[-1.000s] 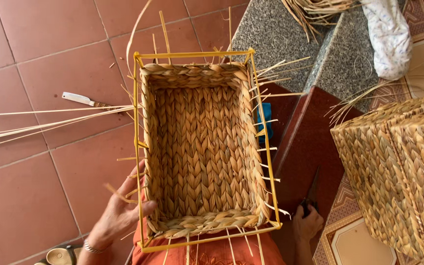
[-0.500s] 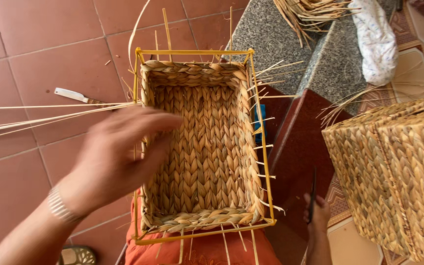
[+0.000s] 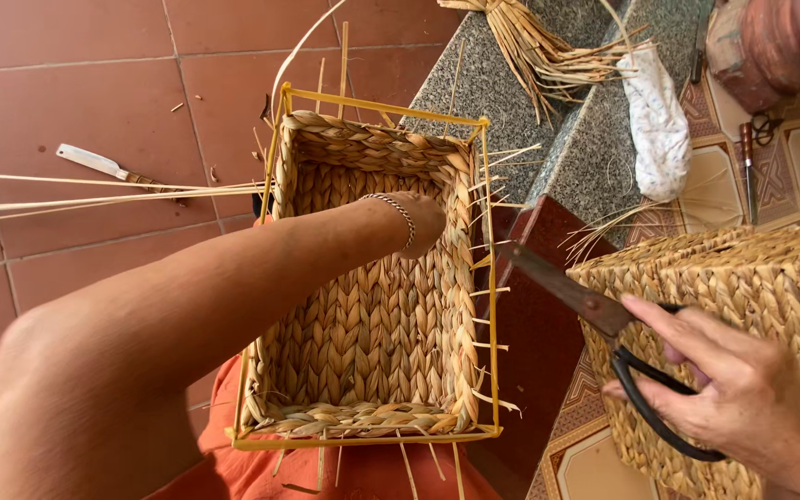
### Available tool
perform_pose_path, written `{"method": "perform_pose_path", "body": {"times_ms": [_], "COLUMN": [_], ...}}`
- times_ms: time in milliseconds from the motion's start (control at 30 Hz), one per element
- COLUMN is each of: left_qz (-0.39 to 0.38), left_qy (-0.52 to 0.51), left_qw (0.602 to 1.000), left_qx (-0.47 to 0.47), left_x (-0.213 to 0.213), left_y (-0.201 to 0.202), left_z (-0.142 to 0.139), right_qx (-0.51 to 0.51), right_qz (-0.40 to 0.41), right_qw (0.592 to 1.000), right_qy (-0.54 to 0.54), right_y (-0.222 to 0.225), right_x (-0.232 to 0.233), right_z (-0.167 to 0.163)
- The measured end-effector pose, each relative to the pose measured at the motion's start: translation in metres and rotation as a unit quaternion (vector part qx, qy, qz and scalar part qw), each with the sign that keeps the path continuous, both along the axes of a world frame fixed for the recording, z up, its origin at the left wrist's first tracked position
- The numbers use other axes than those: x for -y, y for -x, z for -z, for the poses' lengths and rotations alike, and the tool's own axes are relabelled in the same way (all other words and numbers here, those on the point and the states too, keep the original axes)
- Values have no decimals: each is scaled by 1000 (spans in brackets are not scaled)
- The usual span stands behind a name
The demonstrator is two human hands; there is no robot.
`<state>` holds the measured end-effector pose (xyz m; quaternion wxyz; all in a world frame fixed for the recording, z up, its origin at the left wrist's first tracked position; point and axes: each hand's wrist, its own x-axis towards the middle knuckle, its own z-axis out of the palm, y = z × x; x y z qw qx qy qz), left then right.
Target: The person wipes a woven basket with a blue cloth, then uses scissors to trim excess straw from the basket's frame and interior. The basket is turned and adjusted during trimming.
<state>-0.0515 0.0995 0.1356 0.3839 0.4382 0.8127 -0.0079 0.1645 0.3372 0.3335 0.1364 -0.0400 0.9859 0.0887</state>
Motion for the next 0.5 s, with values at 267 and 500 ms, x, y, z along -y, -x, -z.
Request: {"method": "perform_pose_path", "body": {"times_ms": [267, 500], "left_qz": [-89, -100], "left_qy": [-61, -69], "left_qw": [992, 992], "left_qx": [58, 38], "left_x": [-41, -31], "left_y": [1, 0], "left_z": [53, 47], "right_qx": [288, 272], "right_qz": [-133, -239], "right_qw": [894, 871], "right_qy": [-316, -332], "right_y": [106, 125], "right_x": [120, 166], "right_z": [-37, 2]}}
